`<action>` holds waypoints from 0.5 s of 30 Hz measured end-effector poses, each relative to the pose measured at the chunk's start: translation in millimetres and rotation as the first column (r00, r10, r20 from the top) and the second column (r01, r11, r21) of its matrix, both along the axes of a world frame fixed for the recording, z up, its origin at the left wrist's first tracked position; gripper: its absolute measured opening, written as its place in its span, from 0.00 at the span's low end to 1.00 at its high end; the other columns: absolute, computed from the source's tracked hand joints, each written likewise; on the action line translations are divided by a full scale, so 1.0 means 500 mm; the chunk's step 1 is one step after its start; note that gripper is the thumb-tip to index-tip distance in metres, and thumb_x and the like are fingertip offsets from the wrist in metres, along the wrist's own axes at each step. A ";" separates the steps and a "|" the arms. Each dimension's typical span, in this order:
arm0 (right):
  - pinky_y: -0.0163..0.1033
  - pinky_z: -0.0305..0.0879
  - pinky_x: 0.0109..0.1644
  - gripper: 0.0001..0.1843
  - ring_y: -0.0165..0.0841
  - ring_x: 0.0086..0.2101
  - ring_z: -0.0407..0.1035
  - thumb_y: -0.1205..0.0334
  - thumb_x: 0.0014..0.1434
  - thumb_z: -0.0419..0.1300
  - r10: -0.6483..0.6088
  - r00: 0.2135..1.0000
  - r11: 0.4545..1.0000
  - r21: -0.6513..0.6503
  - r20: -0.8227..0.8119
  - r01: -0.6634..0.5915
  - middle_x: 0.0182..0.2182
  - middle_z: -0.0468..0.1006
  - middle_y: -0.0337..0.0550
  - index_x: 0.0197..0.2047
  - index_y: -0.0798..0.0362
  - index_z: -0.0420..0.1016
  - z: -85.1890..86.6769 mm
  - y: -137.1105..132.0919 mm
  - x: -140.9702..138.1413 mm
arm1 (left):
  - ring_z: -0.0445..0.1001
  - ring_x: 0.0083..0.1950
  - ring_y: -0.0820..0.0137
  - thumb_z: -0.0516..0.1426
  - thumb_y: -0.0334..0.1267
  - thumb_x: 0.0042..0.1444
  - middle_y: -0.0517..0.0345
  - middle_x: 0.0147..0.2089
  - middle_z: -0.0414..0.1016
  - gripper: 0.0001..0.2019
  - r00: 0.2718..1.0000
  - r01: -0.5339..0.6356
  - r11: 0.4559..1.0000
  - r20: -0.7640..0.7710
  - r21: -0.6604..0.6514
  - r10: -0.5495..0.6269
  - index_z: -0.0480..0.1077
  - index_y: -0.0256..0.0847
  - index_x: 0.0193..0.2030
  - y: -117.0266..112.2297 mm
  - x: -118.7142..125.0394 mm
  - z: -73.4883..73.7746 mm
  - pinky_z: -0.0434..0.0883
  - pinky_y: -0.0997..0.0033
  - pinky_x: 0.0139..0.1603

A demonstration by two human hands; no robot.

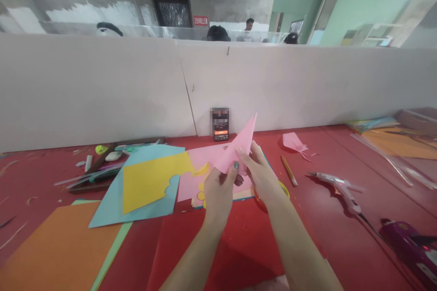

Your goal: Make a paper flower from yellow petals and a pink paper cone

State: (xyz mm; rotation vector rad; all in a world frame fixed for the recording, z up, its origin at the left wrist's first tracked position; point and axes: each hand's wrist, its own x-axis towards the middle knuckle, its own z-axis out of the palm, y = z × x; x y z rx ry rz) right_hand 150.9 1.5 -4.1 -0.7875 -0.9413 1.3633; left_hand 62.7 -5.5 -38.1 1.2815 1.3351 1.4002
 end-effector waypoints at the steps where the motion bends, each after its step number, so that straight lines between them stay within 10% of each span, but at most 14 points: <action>1: 0.33 0.50 0.18 0.11 0.23 0.18 0.57 0.55 0.53 0.56 0.002 1.000 1.000 -0.001 0.006 -0.002 0.31 0.70 0.36 0.39 0.48 0.62 0.001 -0.001 0.000 | 0.70 0.22 0.73 0.55 0.46 0.51 0.60 0.19 0.70 0.13 1.000 0.001 1.000 -0.002 0.004 -0.001 0.70 0.37 0.27 -0.001 0.000 0.001 0.67 0.75 0.25; 15: 0.32 0.53 0.22 0.13 0.27 0.25 0.62 0.54 0.49 0.60 -0.131 0.990 0.991 -0.016 0.045 0.132 0.29 0.70 0.37 0.36 0.50 0.65 -0.019 0.015 0.010 | 0.71 0.28 0.71 0.51 0.47 0.56 0.57 0.23 0.72 0.17 0.976 0.115 0.990 0.179 0.075 -0.127 0.67 0.38 0.23 -0.005 0.005 -0.014 0.67 0.71 0.33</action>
